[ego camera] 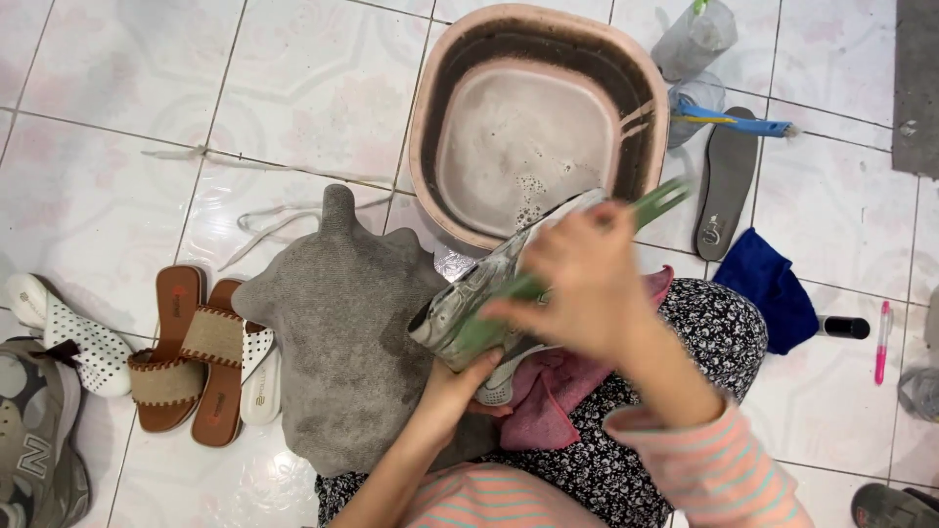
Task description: Deep scrubbing the sole of a sneaker using a brush and soapy water, followed by wiping with a cloth.
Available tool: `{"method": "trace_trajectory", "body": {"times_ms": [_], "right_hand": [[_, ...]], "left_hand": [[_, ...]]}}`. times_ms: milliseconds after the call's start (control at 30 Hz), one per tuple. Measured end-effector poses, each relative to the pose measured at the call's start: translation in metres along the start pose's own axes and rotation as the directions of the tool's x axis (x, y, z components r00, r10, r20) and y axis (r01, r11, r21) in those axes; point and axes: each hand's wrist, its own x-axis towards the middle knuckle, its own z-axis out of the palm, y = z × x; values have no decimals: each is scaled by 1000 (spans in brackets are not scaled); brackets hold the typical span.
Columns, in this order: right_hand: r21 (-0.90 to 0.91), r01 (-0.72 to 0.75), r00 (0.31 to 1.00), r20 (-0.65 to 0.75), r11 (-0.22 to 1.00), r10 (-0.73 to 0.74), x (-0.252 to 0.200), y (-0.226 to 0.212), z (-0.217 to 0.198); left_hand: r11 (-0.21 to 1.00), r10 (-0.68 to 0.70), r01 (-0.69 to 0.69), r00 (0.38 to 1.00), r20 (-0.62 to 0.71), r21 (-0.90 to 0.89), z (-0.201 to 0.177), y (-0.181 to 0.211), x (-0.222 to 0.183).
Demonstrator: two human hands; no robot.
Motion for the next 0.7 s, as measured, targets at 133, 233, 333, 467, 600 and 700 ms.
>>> {"method": "trace_trajectory", "body": {"times_ms": [133, 233, 333, 467, 600, 700], "right_hand": [[-97, -152, 988, 11, 984, 154, 4, 24, -4], [35, 12, 1000, -6, 999, -12, 1, -41, -12], [62, -38, 999, 14, 997, 38, 0, -15, 1], [-166, -292, 952, 42, 942, 303, -9, 39, 18], [25, -165, 986, 34, 986, 164, -7, -9, 3], [132, -137, 990, 38, 982, 133, -8, 0, 16]], "left_hand": [[999, 8, -9, 1000, -29, -49, 2, 1, -1], [999, 13, -14, 999, -33, -38, 9, 7, 6], [1000, -7, 5, 997, -75, -29, 7, 3, -2], [998, 1, -3, 999, -32, -66, -8, -17, -2], [998, 18, -19, 1000, -20, -56, -3, -27, 11], [999, 45, -45, 999, -18, -17, -14, -34, 13]]}}
